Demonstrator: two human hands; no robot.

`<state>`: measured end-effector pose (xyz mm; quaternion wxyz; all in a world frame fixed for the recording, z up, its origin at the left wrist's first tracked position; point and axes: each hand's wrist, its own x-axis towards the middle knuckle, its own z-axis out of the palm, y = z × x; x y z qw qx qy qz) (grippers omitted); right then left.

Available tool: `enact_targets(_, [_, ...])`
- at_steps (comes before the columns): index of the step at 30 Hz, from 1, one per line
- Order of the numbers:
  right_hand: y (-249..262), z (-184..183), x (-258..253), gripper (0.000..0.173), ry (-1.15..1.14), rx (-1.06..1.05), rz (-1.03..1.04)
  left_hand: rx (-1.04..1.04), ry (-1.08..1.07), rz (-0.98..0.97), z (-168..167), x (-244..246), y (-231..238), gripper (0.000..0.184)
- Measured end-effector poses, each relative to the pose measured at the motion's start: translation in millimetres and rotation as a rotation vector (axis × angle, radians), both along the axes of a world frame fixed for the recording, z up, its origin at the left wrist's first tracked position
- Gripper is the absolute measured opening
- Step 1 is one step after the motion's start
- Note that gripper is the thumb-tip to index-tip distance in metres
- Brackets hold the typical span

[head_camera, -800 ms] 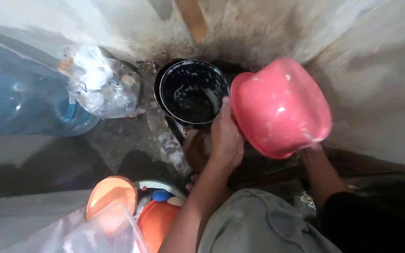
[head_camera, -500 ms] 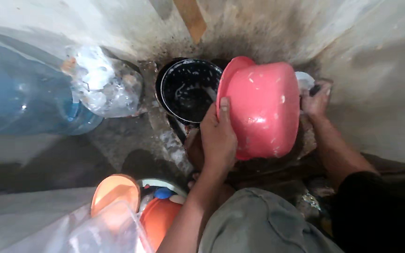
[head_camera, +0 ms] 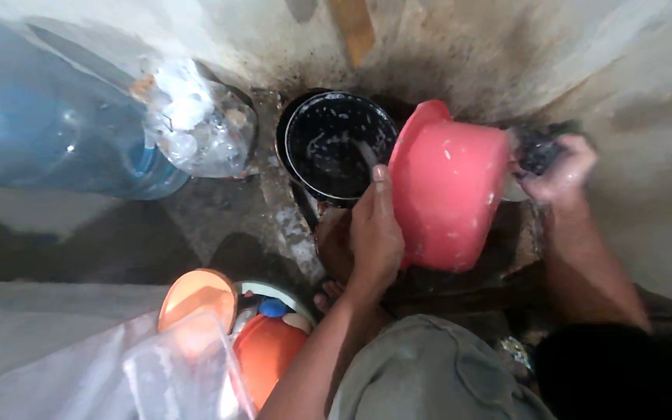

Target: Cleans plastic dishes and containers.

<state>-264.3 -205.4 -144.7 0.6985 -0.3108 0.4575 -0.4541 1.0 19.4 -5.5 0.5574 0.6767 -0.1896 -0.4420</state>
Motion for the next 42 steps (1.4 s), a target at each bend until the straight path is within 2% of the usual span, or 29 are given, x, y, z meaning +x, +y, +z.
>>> enact_targets(2, [27.4, 62.9, 21.1, 0.071, -0.177, -0.156, 0.05, -0.003, -0.043, -0.038, 4.4, -4.2, -3.9, 0.066])
enact_targets(3, [42.1, 93.0, 32.1, 0.082, -0.193, -0.26, 0.071, -0.025, -0.039, -0.062, 8.8, -7.1, -8.4, 0.064])
enact_targets(4, [55.7, 118.7, 41.6, 0.083, -0.147, -0.388, 0.088, -0.051, -0.033, -0.089, 14.5, -10.5, -14.7, 0.061])
enact_targets(6, [83.5, 154.4, 63.9, 0.066, 0.116, -0.666, 0.113, -0.089, -0.079, -0.155, 31.6, -11.2, -25.6, 0.057])
enact_targets(8, [106.6, 181.6, 89.0, 0.041, 0.531, -0.919, 0.149, -0.091, -0.204, -0.244, 58.7, -5.8, -37.1, 0.057])
enact_targets(9, [115.9, 192.3, 102.1, 0.037, 0.742, -0.982, 0.195, -0.054, -0.287, -0.272, 74.7, -3.0, -44.3, 0.06])
enact_targets(11, [131.8, 208.3, 124.3, 0.037, 0.998, -1.135, 0.263, 0.044, -0.425, -0.284, 105.3, -3.3, -57.6, 0.067])
enact_targets(13, [131.0, 219.7, 131.4, 0.039, 1.032, -1.284, 0.29, 0.124, -0.586, -0.258, 131.8, -10.1, -64.7, 0.069])
enact_targets(14, [119.8, 230.0, 128.8, 0.038, 0.977, -1.258, 0.312, 0.146, -0.674, -0.256, 144.4, -12.9, -66.0, 0.07])
enact_targets(17, [53.0, 251.5, 111.7, 0.039, 0.693, -0.859, 0.388, 0.137, -0.865, -0.277, 178.2, -21.6, -60.2, 0.068])
enact_targets(19, [12.1, 259.3, 98.4, 0.044, 0.556, -0.698, 0.446, 0.061, -0.909, -0.263, 191.0, -28.4, -54.3, 0.069])
enact_targets(20, [4.8, 270.1, 93.7, 0.043, 0.575, -0.661, 0.469, 0.036, -0.923, -0.246, 195.0, -32.1, -52.6, 0.07])
enact_targets(22, [17.0, 304.5, 93.0, 0.041, 0.763, -0.653, 0.48, 0.019, -0.94, -0.214, 200.4, -35.4, -53.6, 0.072])
enact_targets(25, [68.4, 336.3, 102.5, 0.046, 1.11, -0.843, 0.458, 0.016, -0.849, -0.166, 202.8, -40.9, -58.8, 0.072])
enact_targets(27, [105.6, 322.9, 112.4, 0.044, 1.268, -1.08, 0.335, 0.044, -0.693, -0.085, 195.4, -51.8, -62.2, 0.068])
enact_targets(30, [132.3, 274.0, 119.4, 0.041, 1.188, -1.497, 0.048, 0.072, -0.478, 0.082, 184.5, -56.1, -61.8, 0.066])
enact_targets(33, [155.2, 232.1, 118.1, 0.038, 1.017, -1.584, -0.124, 0.044, -0.391, 0.224, 181.4, -48.1, -58.2, 0.07])
enact_targets(35, [165.8, 199.5, 117.0, 0.036, 0.858, -1.54, -0.302, 0.033, -0.368, 0.26, 180.3, -43.5, -56.3, 0.074])
enact_targets(38, [162.8, 160.9, 122.3, 0.054, 0.628, -1.328, -0.441, 0.025, -0.235, 0.235, 172.8, -36.8, -51.1, 0.074])
enact_targets(40, [156.2, 153.2, 128.6, 0.057, 0.375, -1.14, -0.451, 0.019, -0.146, 0.226, 159.3, -28.2, -43.2, 0.073])
enact_targets(42, [148.0, 165.7, 129.4, 0.06, 0.055, -0.889, -0.437, -0.019, -0.101, 0.225, 152.0, -17.9, -37.2, 0.072])
